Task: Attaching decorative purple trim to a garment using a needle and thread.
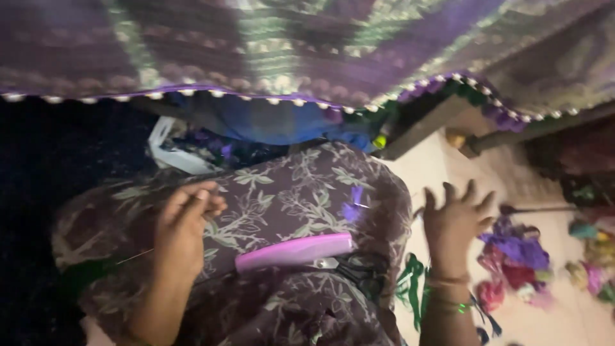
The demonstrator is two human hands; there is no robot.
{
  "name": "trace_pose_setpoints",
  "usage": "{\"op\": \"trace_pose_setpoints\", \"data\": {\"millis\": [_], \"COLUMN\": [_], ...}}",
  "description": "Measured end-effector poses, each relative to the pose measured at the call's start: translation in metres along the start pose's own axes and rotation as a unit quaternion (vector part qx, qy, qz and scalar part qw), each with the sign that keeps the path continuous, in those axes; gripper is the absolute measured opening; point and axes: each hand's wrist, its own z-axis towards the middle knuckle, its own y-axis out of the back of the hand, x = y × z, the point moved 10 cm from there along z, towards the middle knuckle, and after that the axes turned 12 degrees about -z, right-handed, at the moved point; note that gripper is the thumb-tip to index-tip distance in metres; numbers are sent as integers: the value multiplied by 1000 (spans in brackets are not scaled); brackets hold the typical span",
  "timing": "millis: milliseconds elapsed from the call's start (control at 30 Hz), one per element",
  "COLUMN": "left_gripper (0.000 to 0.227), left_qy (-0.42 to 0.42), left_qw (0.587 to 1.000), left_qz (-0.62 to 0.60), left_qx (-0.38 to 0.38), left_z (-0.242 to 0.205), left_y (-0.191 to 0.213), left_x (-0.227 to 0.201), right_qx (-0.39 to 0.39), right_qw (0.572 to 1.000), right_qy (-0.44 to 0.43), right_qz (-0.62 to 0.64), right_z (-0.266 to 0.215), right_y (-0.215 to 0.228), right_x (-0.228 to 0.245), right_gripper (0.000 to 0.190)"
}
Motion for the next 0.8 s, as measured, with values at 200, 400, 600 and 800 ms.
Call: {"op": "trace_pose_setpoints", "data": {"millis": [200, 400, 600, 800], "left_gripper": [41, 74, 37, 74], "left_qy": [-265, -77, 84, -172], "left_qw": [793, 647, 611, 731], "left_qz": [397, 493, 695, 560], "left_qx": [379, 577, 370, 351], "left_z": [-78, -107, -47, -46], "left_y": [-191, -202, -93, -154], "left_x": [4, 69, 78, 11], "right_qx": [38, 466, 175, 47], "right_qw": [911, 769, 951, 946], "right_qy": [410, 435, 245, 268], "right_qz": [-9, 45, 74, -174], "right_z": [-112, -157, -40, -41], "right_y": [-2, -25, 50, 4], "right_x": [151, 164, 89, 54], "right_gripper": [40, 37, 64, 52]}}
